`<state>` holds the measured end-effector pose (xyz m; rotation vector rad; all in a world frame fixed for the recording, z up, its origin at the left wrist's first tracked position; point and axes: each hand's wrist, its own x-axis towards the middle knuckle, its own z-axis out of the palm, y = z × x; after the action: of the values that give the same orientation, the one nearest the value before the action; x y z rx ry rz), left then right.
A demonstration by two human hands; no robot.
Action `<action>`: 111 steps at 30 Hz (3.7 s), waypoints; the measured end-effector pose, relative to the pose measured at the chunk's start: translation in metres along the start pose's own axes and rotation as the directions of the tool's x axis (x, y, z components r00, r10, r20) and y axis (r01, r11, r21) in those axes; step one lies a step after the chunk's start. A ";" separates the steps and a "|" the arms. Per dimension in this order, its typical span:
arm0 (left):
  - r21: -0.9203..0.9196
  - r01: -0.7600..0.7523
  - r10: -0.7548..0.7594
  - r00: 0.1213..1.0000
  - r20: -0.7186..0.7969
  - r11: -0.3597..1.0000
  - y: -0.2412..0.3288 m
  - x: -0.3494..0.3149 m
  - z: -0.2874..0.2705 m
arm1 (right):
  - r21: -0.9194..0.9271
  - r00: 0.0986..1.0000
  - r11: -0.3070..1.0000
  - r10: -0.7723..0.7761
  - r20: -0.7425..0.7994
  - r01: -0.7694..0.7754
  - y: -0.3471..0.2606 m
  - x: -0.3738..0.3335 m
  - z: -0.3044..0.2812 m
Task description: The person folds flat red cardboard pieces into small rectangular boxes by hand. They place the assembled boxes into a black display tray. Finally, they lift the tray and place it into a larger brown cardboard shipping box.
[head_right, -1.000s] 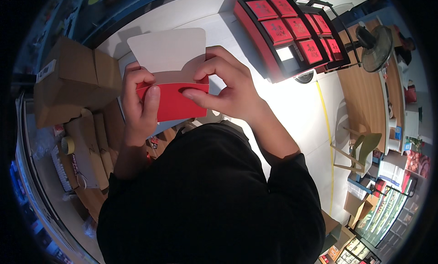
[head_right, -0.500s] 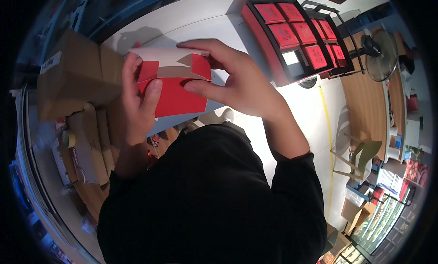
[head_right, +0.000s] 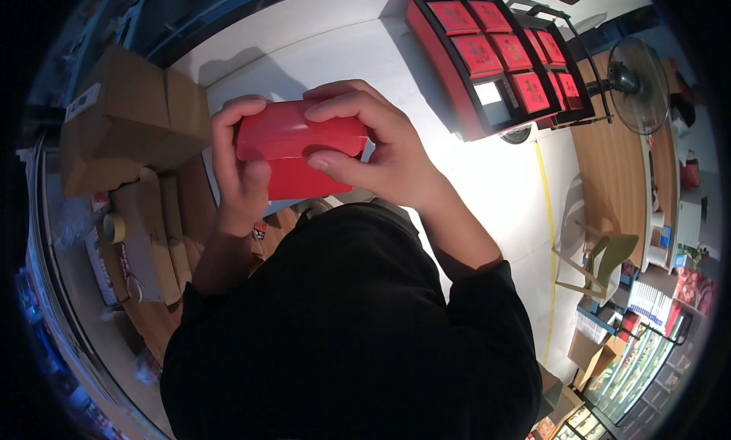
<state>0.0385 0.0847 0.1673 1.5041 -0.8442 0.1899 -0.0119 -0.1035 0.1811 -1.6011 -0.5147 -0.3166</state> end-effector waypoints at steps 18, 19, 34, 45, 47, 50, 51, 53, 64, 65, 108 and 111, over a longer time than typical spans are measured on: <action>0.417 0.188 -0.231 0.971 0.057 0.889 0.013 0.003 0.007 | -0.377 0.992 0.923 0.030 -0.125 -0.076 -0.016 0.018 -0.003; 0.537 0.129 -0.198 0.978 0.073 0.834 0.018 0.003 0.012 | -0.370 0.984 0.922 0.050 -0.169 -0.111 -0.016 0.019 0.000; 0.715 0.006 -0.059 0.997 0.049 0.699 0.005 -0.002 0.020 | -0.414 0.963 0.897 0.043 -0.267 -0.155 -0.009 0.017 0.014; 0.727 0.008 -0.090 0.993 0.075 0.687 0.003 -0.003 0.016 | -0.388 0.993 0.915 0.086 -0.080 -0.111 -0.014 0.014 0.014; 0.740 0.005 -0.069 0.996 0.055 0.672 0.002 -0.003 0.015 | -0.465 0.999 0.884 0.048 0.002 -0.041 -0.015 0.015 0.014; 0.752 0.035 -0.108 0.993 0.048 0.658 0.001 -0.004 0.016 | -0.504 0.996 0.861 0.084 0.006 -0.070 -0.007 0.016 0.014; 0.750 0.033 -0.107 0.993 0.051 0.661 0.001 -0.003 0.015 | -0.464 0.995 0.880 0.099 -0.020 -0.097 -0.007 0.016 0.015; 0.747 0.030 -0.106 0.993 0.055 0.664 0.002 -0.003 0.015 | -0.380 0.989 0.913 0.131 -0.067 -0.147 -0.009 0.017 0.017; 0.665 0.095 -0.196 0.978 0.078 0.741 0.007 0.001 0.007 | -0.184 0.997 0.982 0.047 0.063 -0.034 -0.003 0.013 0.001; 0.662 0.104 -0.205 0.976 0.077 0.742 0.007 0.001 0.007 | -0.228 0.997 0.973 0.032 0.075 -0.014 -0.003 0.014 0.001; -0.300 0.514 -0.477 0.858 0.192 0.804 -0.014 0.016 0.009 | 0.140 0.959 0.958 0.265 -0.103 -0.250 -0.001 -0.008 -0.041; -0.240 0.555 -0.526 0.832 0.179 0.797 -0.025 0.005 0.013 | 0.343 0.912 0.897 0.360 -0.196 -0.280 -0.006 -0.005 -0.036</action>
<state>0.0522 0.0684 0.1480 1.4288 -0.4611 -0.4274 -0.0160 -0.1398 0.1876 -1.2878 -0.0852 -0.1753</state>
